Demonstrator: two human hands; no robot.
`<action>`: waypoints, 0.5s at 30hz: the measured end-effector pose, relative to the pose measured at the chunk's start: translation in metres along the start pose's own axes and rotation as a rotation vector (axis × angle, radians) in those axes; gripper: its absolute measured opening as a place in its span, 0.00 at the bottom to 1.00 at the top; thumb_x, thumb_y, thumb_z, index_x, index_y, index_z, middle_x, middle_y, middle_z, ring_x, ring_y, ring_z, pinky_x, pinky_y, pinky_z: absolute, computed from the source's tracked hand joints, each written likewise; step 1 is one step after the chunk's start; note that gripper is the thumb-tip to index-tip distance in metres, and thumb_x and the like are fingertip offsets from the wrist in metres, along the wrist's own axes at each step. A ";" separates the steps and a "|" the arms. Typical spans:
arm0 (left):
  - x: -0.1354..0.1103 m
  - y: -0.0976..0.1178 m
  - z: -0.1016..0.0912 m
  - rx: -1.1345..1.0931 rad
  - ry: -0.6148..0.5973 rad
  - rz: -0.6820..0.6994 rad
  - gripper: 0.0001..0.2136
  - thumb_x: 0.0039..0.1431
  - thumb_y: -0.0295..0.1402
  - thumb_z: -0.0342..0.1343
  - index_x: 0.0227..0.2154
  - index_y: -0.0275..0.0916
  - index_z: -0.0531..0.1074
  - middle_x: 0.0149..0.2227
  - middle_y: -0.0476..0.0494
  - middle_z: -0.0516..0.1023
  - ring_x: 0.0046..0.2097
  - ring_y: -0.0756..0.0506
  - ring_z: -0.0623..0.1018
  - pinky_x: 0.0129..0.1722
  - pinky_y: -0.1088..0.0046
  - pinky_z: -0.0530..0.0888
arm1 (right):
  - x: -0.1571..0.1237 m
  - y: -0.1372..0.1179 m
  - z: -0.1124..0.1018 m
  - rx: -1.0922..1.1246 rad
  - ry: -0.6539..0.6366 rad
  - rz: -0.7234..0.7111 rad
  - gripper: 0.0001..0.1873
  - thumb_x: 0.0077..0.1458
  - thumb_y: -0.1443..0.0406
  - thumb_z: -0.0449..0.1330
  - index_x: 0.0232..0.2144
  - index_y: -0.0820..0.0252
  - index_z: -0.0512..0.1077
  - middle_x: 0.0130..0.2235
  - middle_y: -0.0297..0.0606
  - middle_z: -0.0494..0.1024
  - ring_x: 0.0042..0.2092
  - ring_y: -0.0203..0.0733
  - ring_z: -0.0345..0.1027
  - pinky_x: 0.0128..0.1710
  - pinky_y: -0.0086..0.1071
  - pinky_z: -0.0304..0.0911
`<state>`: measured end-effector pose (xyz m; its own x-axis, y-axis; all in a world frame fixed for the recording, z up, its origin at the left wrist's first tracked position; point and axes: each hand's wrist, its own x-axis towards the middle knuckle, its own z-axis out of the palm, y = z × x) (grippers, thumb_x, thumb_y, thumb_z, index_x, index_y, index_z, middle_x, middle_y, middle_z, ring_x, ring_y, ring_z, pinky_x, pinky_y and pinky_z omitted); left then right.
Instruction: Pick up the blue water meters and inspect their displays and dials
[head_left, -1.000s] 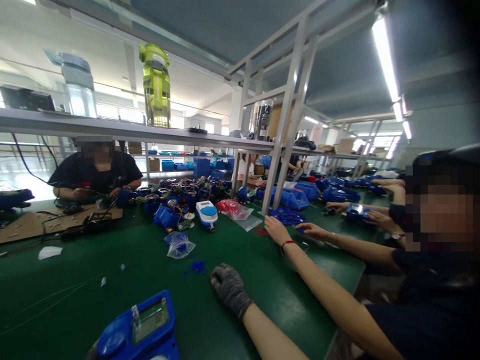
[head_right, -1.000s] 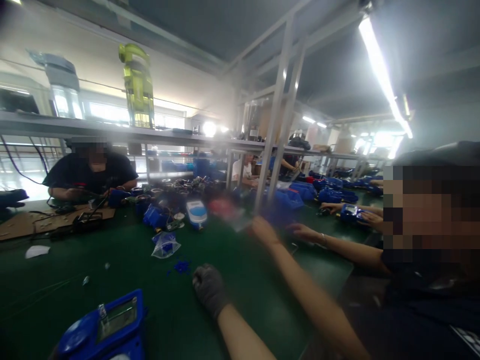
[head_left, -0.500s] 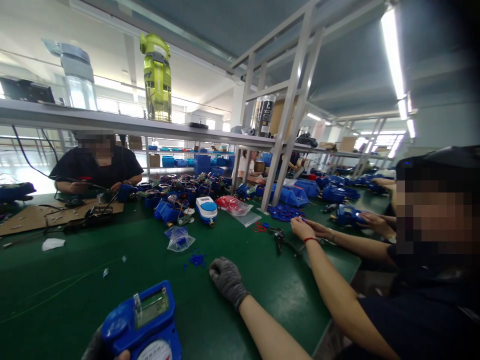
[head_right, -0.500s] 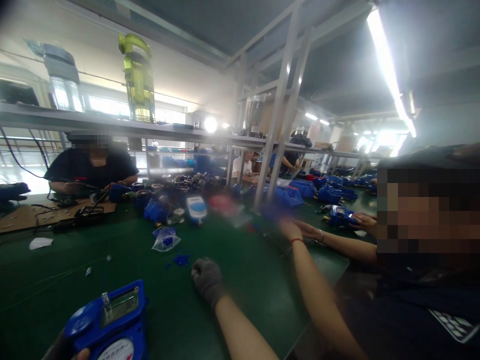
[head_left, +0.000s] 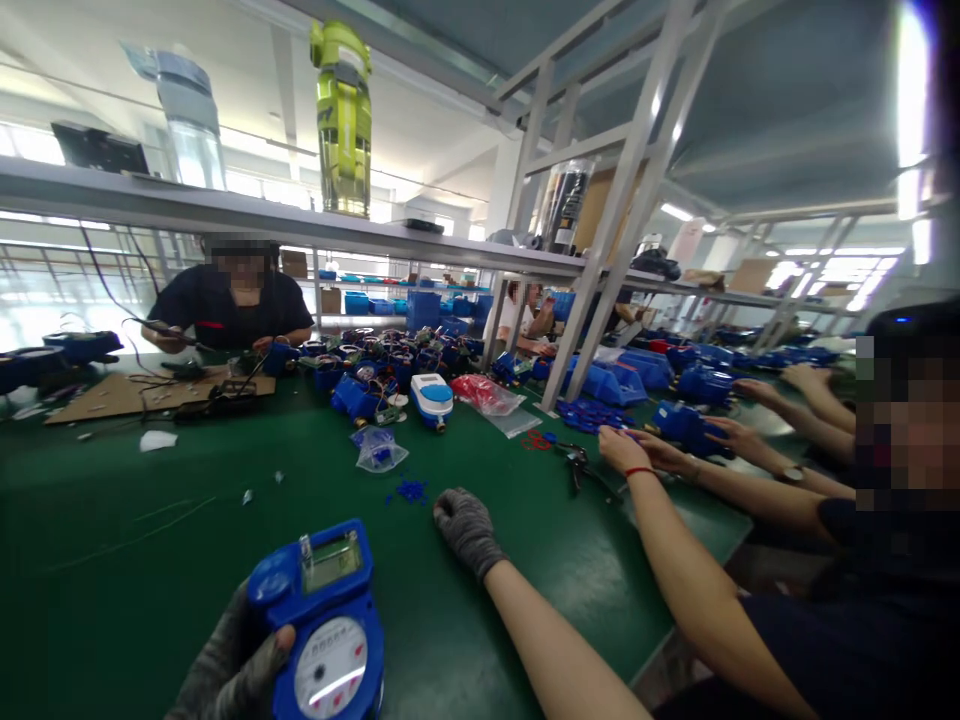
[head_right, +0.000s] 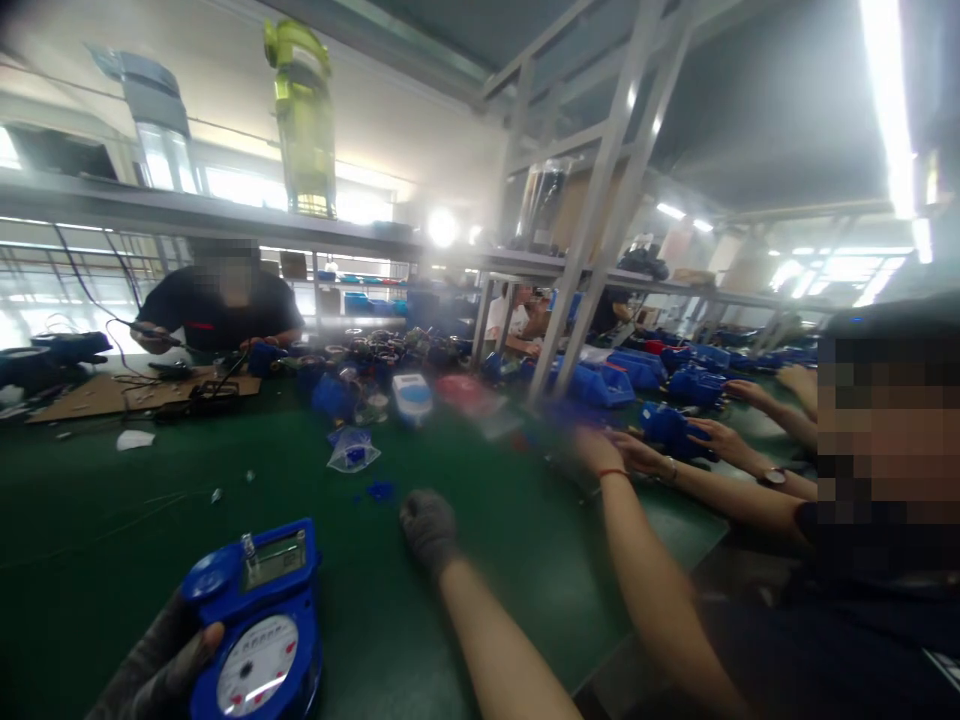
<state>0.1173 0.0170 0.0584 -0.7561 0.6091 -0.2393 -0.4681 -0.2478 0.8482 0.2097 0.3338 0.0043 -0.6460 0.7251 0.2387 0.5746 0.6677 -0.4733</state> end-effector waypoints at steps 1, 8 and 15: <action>-0.003 0.004 0.003 0.016 -0.014 -0.030 0.42 0.44 0.40 0.72 0.61 0.51 0.56 0.54 0.40 0.74 0.55 0.27 0.71 0.51 0.48 0.75 | -0.001 -0.002 -0.004 0.013 -0.016 0.014 0.10 0.55 0.63 0.55 0.33 0.61 0.76 0.37 0.41 0.76 0.41 0.41 0.68 0.44 0.32 0.60; -0.015 0.018 0.011 0.022 -0.235 0.039 0.30 0.57 0.35 0.64 0.59 0.45 0.58 0.59 0.34 0.67 0.57 0.30 0.69 0.56 0.47 0.69 | -0.055 -0.054 -0.049 0.682 -0.218 -0.139 0.11 0.57 0.58 0.57 0.34 0.60 0.71 0.36 0.35 0.75 0.38 0.37 0.68 0.40 0.29 0.64; -0.009 0.012 0.007 0.102 -0.223 0.107 0.29 0.57 0.37 0.63 0.59 0.45 0.59 0.61 0.37 0.65 0.60 0.33 0.67 0.61 0.53 0.64 | -0.108 -0.117 -0.072 0.652 -0.284 -0.250 0.04 0.54 0.67 0.57 0.29 0.60 0.71 0.32 0.33 0.74 0.35 0.34 0.67 0.36 0.28 0.63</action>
<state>0.1214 0.0134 0.0741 -0.6744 0.7370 -0.0452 -0.3336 -0.2495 0.9091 0.2489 0.1894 0.0952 -0.8735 0.4348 0.2189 0.0369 0.5075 -0.8609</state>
